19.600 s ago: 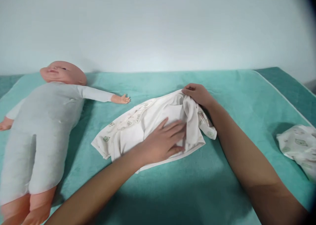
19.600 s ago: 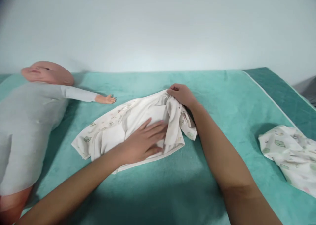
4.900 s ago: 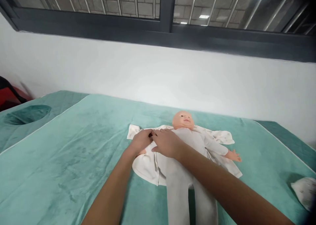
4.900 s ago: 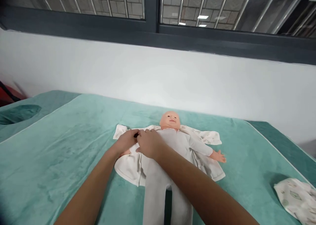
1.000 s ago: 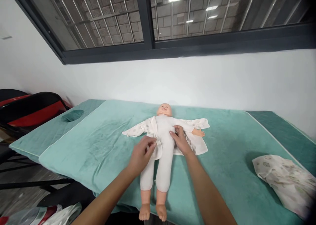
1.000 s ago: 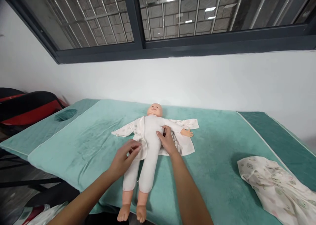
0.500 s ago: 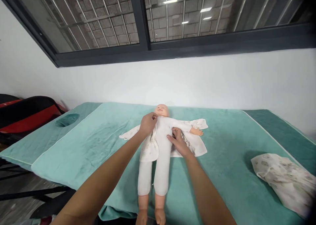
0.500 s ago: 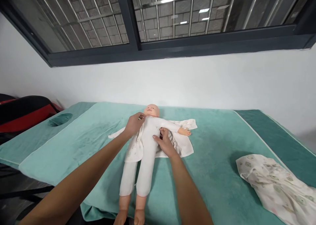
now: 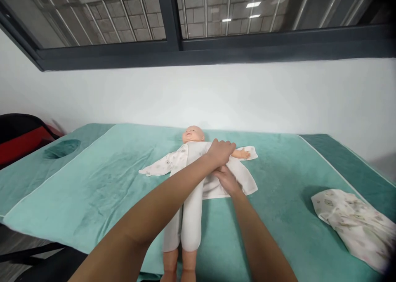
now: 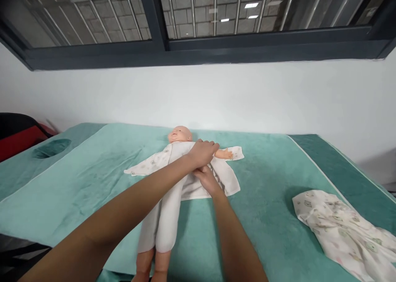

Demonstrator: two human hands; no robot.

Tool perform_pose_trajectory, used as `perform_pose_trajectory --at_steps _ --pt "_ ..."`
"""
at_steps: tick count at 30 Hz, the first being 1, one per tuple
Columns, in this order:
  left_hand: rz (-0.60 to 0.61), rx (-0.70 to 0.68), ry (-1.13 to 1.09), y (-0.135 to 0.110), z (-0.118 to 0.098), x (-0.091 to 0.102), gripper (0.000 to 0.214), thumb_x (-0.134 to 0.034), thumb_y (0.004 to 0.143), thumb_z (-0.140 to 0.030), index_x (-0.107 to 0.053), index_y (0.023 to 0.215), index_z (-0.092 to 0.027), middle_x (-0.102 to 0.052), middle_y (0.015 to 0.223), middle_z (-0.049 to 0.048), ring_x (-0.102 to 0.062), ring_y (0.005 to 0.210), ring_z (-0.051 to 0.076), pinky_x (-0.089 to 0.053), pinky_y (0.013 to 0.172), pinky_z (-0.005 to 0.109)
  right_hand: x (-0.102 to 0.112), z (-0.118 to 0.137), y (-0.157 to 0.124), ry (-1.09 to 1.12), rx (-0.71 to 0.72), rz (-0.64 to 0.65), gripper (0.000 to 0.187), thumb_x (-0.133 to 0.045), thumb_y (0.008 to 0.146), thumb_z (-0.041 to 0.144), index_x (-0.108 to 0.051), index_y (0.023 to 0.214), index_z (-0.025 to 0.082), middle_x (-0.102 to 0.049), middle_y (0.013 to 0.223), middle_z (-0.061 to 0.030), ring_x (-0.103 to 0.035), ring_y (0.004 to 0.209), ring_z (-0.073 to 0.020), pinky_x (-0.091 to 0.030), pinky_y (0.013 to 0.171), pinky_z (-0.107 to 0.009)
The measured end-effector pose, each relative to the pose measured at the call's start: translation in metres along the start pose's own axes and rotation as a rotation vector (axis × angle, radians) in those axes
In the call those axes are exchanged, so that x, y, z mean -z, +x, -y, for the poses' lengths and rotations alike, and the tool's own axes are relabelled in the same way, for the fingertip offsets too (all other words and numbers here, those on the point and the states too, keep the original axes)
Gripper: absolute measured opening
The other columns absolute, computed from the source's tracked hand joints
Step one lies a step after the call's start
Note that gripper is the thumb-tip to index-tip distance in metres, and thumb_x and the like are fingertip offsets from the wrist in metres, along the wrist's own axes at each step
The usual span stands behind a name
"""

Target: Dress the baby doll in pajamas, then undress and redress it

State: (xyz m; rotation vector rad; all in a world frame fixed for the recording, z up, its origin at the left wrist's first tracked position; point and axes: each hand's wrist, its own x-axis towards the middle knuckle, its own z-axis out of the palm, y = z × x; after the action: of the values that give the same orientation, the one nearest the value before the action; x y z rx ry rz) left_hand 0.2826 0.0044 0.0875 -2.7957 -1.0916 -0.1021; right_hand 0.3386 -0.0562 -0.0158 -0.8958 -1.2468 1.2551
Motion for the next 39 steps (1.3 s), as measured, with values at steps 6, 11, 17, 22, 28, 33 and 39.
perform_pose_trajectory --at_steps 6,11,17,22,28,33,39 --pt "-0.003 -0.034 0.097 0.003 0.022 -0.003 0.027 -0.051 0.086 -0.010 -0.055 0.113 -0.016 -0.063 0.104 0.0114 -0.061 0.096 0.027 -0.041 0.079 0.039 0.040 0.001 0.006 -0.764 0.124 -0.470 0.027 -0.052 0.084 0.027 -0.070 0.103 0.020 -0.066 0.113 -0.0106 -0.054 0.114 -0.0288 -0.036 0.107 -0.045" --pt "-0.052 -0.045 0.179 -0.009 0.030 -0.004 0.032 -0.046 0.086 -0.005 -0.056 0.113 -0.016 -0.063 0.105 0.0130 -0.060 0.098 0.028 -0.038 0.079 0.040 0.072 0.009 0.021 -1.080 -0.154 -0.606 0.041 -0.069 0.078 0.039 -0.067 0.110 0.014 -0.061 0.115 -0.0212 -0.051 0.116 -0.0372 -0.038 0.098 -0.049" --pt "0.019 -0.066 0.204 -0.013 0.030 0.002 0.028 -0.046 0.087 -0.006 -0.062 0.107 -0.017 -0.065 0.102 0.0145 -0.059 0.098 0.029 -0.036 0.079 0.042 0.090 0.019 0.028 -0.802 -0.174 -0.460 0.018 -0.070 0.069 0.029 -0.058 0.061 0.019 -0.059 0.070 -0.0046 -0.055 0.076 -0.0204 -0.038 0.072 -0.031" --pt "0.049 -0.041 0.196 -0.011 0.028 -0.003 0.028 -0.047 0.087 -0.007 -0.065 0.105 -0.018 -0.066 0.103 0.0149 -0.058 0.099 0.029 -0.035 0.082 0.043 0.105 0.030 0.021 -0.535 -0.126 -0.525 0.031 -0.069 0.066 0.038 -0.045 0.058 0.021 -0.045 0.056 0.0041 -0.041 0.059 -0.0126 -0.032 0.058 -0.025" --pt "0.074 0.083 0.149 -0.005 0.014 -0.019 0.025 -0.047 0.090 -0.011 -0.067 0.103 -0.014 -0.066 0.107 0.0193 -0.058 0.102 0.032 -0.033 0.087 0.046 0.103 0.049 0.015 -0.103 -0.083 -0.488 0.047 -0.065 0.069 0.061 -0.039 0.077 0.024 -0.046 0.061 0.0065 -0.045 0.053 -0.0115 -0.041 0.052 -0.025" --pt "0.060 0.128 0.095 -0.003 0.009 -0.027 0.023 -0.045 0.090 -0.008 -0.065 0.101 -0.010 -0.065 0.104 0.0224 -0.059 0.103 0.034 -0.034 0.090 0.047 0.094 0.061 0.014 0.307 0.015 -0.511 0.050 -0.078 0.065 0.052 -0.038 0.077 0.023 -0.042 0.060 0.0087 -0.041 0.051 -0.0084 -0.038 0.050 -0.022" --pt "0.010 0.119 -0.144 0.003 0.007 -0.030 0.029 -0.063 0.082 -0.020 -0.062 0.109 -0.010 -0.065 0.110 0.0190 -0.060 0.103 0.033 -0.040 0.093 0.047 0.064 0.069 0.004 0.310 0.073 -0.219 0.038 -0.078 0.071 0.041 -0.051 0.093 0.025 -0.058 0.081 0.0039 -0.056 0.069 -0.0127 -0.049 0.069 -0.026"
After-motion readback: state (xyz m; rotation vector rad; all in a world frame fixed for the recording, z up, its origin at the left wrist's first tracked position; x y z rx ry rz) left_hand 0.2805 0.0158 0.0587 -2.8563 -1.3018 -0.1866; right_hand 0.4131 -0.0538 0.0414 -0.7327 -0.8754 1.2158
